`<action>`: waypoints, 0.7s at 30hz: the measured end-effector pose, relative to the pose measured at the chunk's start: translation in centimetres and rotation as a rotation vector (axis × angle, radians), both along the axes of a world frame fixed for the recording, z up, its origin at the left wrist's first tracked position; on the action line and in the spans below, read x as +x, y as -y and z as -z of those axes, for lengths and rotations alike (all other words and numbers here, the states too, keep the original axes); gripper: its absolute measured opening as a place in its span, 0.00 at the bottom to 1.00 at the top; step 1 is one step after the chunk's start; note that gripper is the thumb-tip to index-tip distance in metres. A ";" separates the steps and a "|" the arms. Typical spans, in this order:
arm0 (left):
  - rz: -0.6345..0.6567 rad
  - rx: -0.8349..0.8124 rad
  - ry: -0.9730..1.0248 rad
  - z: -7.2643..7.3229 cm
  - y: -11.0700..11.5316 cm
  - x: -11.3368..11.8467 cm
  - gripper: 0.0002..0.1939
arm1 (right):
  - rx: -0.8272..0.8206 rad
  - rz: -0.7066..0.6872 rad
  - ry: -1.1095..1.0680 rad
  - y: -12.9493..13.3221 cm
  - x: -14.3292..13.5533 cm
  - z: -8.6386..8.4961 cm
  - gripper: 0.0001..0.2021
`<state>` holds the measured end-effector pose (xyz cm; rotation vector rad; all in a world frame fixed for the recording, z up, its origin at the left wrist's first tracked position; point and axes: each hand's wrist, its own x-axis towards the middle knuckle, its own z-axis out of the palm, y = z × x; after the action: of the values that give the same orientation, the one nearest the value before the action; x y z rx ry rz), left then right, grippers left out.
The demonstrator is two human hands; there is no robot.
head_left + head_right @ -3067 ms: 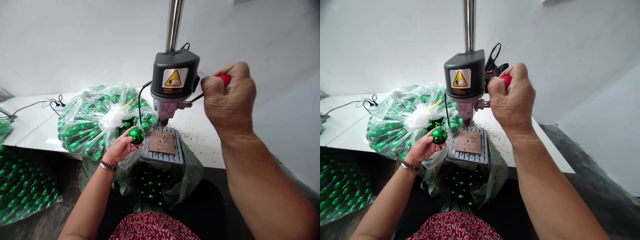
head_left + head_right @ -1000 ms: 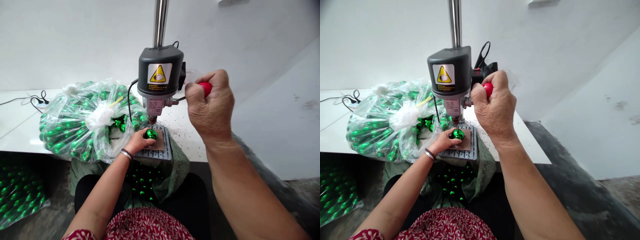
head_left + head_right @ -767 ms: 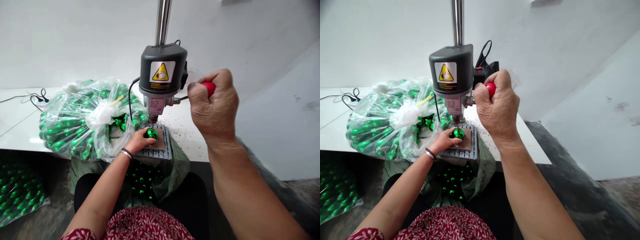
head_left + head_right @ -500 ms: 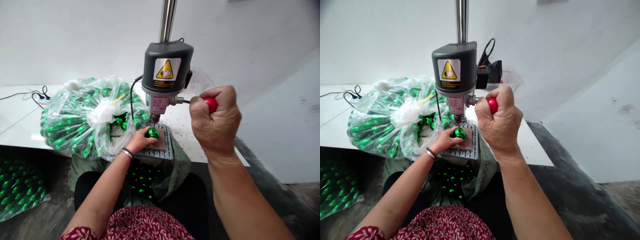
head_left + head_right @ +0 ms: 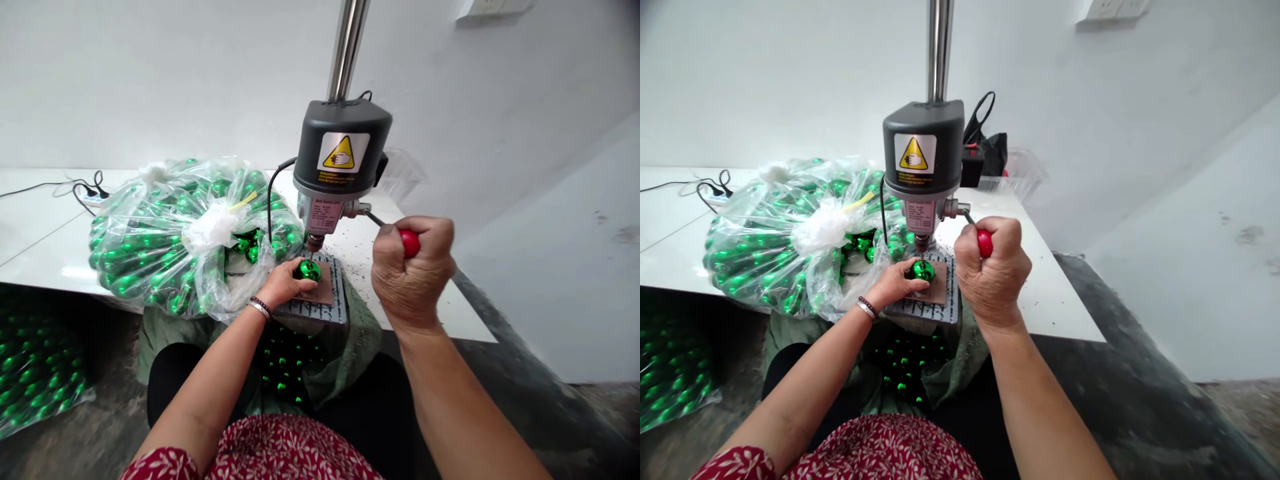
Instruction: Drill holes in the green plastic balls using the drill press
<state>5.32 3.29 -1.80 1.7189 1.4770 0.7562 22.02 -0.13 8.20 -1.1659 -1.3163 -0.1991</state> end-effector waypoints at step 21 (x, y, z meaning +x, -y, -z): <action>-0.090 0.023 -0.037 -1.0 1.4 -0.3 0.24 | -0.127 -0.062 -0.057 -3.6 0.4 -6.2 0.09</action>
<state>5.06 1.91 -0.79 1.7006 1.5856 0.7957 22.43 3.48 14.44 -1.2268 -1.3283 -0.0367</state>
